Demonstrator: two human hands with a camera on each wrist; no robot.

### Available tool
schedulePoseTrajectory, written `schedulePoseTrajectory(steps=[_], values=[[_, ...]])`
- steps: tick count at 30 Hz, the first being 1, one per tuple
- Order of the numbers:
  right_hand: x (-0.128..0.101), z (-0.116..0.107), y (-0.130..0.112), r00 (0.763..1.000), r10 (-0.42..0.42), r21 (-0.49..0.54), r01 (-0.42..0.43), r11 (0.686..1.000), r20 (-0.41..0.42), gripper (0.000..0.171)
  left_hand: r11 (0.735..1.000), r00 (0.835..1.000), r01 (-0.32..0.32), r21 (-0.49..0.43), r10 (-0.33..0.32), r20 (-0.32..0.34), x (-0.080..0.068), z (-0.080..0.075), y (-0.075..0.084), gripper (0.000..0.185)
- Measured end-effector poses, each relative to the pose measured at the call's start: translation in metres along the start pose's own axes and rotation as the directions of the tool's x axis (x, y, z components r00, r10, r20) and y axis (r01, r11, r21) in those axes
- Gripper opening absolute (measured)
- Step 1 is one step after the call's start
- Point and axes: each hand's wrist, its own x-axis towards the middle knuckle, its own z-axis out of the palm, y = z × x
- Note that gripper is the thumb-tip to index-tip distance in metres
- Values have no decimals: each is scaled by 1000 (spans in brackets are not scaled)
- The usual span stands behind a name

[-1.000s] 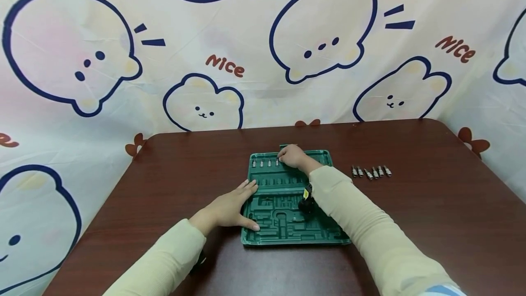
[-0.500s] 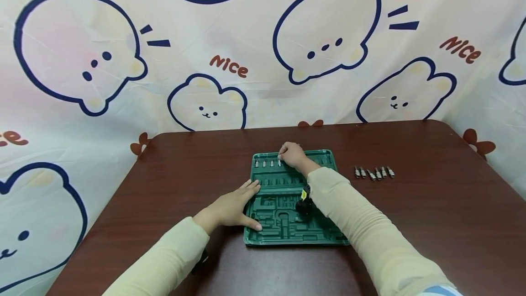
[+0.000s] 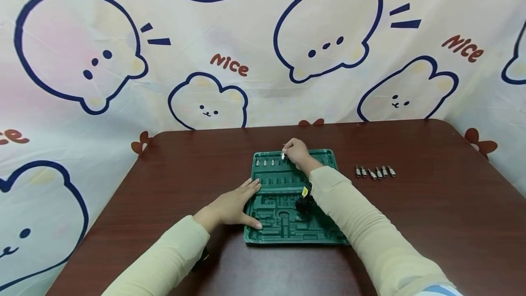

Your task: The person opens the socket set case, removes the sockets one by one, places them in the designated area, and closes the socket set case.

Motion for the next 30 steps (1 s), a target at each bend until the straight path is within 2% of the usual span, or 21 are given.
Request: schedulePoseTrajectory(steps=[3, 13, 19, 30], values=[[1, -5, -1, 1000, 8, 13, -8, 1000, -15, 8, 1000, 1000, -3, 1, 3, 1, 1, -1, 0, 104], [-21, -27, -8, 998, -22, -27, 24, 999, 66, 10, 1000, 1000, -15, -5, 15, 10, 5, -2, 1, 104], [-35, -48, -4, 995, -29, 22, 27, 999, 101, 12, 1000, 1000, -3, -12, 3, 15, 5, 0, 2, 103], [-53, -99, 18, 998, 24, 54, -27, 998, 54, 17, 1000, 1000, 16, -6, -16, 6, 3, -1, 2, 103]])
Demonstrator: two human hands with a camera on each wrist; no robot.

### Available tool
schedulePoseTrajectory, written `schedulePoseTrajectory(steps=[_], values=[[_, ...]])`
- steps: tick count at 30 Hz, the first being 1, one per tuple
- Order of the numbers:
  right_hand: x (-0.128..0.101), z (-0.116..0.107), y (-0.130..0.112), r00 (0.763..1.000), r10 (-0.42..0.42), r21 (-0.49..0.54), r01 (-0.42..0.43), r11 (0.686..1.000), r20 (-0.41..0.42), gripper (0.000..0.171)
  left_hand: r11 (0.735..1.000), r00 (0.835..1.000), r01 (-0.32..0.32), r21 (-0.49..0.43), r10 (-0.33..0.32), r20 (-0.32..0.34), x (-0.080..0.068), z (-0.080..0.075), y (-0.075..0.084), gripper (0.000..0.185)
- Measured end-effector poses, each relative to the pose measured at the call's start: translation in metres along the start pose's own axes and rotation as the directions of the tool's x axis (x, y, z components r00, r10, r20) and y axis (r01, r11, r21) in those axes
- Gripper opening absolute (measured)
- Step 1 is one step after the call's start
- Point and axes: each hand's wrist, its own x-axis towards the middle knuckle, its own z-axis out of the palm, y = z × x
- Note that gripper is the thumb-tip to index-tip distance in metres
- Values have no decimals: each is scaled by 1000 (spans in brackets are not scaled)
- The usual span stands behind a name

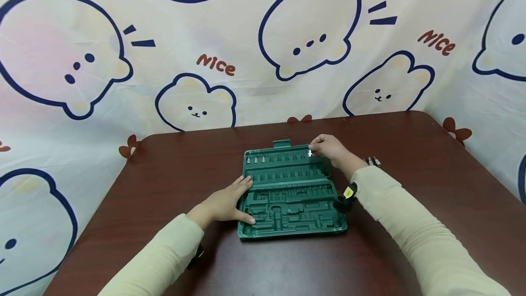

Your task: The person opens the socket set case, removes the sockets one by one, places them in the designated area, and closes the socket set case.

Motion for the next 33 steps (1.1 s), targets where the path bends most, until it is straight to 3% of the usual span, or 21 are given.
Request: schedulePoseTrajectory(steps=[13, 19, 27, 33], values=[[-30, -71, 35, 993, 34, -40, -39, 998, -113, 27, 1000, 1000, -20, 19, 21, -15, 1, 1, -1, 104], [-39, -103, 57, 981, 12, -87, -29, 996, -192, 29, 999, 999, -27, 22, 27, -20, -1, 1, -2, 104], [-44, -127, 80, 956, 11, -156, -59, 986, -293, 27, 999, 1000, -20, 26, 21, -23, -1, 2, -2, 105], [-46, -137, 89, 948, 5, -220, -79, 972, -318, 25, 999, 999, -33, 19, 33, -28, 0, 3, -3, 104]])
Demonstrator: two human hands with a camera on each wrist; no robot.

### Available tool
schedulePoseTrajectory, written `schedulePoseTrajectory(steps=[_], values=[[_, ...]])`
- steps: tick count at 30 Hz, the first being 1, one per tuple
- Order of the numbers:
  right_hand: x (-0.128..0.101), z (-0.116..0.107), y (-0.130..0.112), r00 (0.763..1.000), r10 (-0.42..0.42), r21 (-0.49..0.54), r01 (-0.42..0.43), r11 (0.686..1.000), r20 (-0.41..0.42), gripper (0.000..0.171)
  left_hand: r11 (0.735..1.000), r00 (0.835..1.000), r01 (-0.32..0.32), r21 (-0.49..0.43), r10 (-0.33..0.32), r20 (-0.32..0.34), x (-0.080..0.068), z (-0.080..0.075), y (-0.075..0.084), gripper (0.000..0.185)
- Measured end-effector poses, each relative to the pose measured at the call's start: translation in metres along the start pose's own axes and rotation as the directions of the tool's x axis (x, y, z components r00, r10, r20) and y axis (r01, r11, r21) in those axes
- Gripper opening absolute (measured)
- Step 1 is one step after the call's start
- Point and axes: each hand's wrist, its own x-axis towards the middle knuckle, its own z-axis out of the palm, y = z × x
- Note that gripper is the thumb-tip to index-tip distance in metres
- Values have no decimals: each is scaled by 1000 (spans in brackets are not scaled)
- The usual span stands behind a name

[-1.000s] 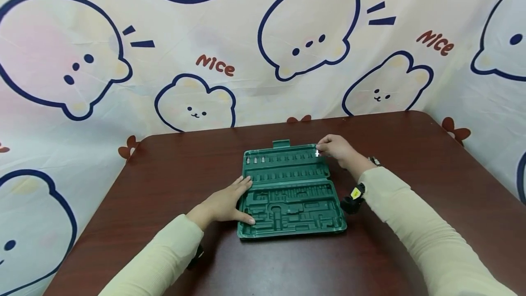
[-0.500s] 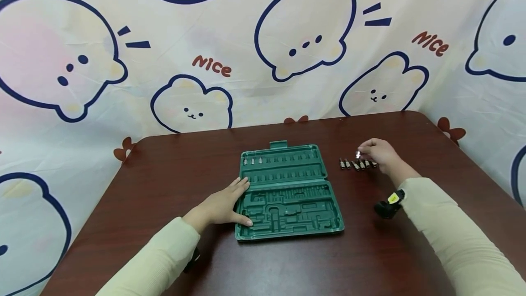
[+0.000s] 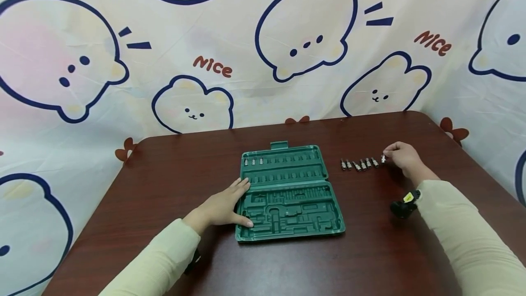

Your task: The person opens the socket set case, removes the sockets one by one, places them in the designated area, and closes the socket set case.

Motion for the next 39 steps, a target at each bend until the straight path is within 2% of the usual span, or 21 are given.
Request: schedulePoseTrajectory(steps=[6, 16, 26, 32, 39], values=[[4, -1, 5, 998, -31, -47, 33, 998, 47, 21, 1000, 1000, -3, 0, 3, -3, -1, 0, 0, 105], [10, 5, 6, 994, -67, -112, 77, 991, 89, 24, 1000, 1000, -4, 4, 4, -1, -2, 2, 2, 104], [10, 10, 1, 997, -66, -135, 72, 988, 45, 23, 1000, 1000, 11, -4, -11, -6, -2, 0, 3, 104], [9, 9, 0, 998, -45, -126, 51, 991, 44, 27, 1000, 1000, 14, 2, -14, -2, -2, 0, 3, 104], [6, 7, -5, 999, -16, -32, 17, 999, 47, 36, 1000, 1000, 19, 2, -19, 7, -2, -2, 3, 104]])
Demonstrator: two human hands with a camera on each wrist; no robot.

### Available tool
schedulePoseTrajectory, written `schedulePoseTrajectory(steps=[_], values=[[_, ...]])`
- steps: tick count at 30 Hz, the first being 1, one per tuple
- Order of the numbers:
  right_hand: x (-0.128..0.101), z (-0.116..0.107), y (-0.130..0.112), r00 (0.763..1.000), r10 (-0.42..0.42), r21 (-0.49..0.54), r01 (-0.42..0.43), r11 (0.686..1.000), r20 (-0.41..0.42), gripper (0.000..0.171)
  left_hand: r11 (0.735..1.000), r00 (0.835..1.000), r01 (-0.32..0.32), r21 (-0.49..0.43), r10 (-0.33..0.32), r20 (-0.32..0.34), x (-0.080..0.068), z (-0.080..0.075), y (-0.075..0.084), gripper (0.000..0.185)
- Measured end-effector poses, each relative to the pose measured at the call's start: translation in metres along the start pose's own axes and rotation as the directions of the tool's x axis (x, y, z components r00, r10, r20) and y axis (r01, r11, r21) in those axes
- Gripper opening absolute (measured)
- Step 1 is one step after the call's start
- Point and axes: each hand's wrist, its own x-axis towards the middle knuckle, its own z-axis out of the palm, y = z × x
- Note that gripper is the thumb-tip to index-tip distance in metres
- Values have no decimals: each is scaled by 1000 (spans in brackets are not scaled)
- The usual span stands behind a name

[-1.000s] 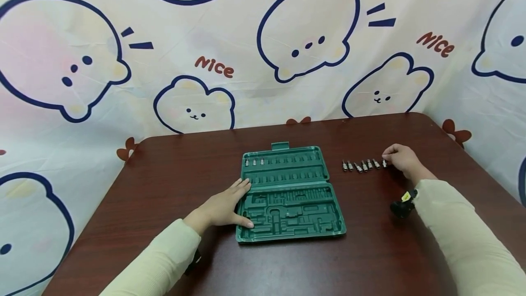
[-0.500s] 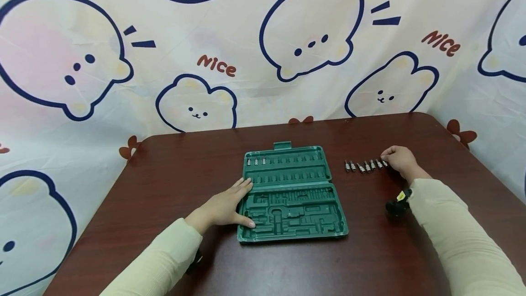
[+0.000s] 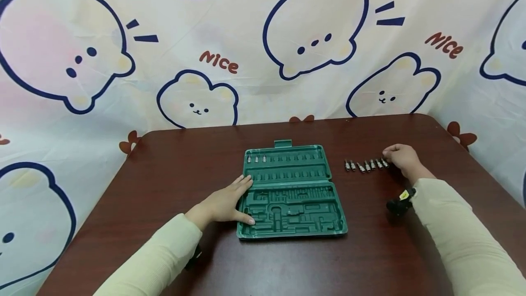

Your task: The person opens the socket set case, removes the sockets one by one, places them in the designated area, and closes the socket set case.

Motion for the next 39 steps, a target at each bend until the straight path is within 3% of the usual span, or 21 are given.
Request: schedulePoseTrajectory(steps=[4, 11, 29, 39], values=[[-1, -1, -10, 1000, 18, 45, -18, 999, -6, 41, 1000, 1000, -4, -5, 4, 4, 0, -1, 0, 104], [-6, 12, -37, 999, -20, 107, 16, 994, 36, 45, 1000, 1000, -26, 17, 26, -6, 0, 0, -1, 104], [-7, 88, -101, 973, -104, 307, 37, 951, 208, 39, 999, 1000, -24, 37, 25, -13, 0, -3, -2, 104], [-4, 129, -126, 961, -101, 304, 19, 953, 258, 31, 999, 1000, -25, 20, 25, -8, 0, -1, -1, 104]])
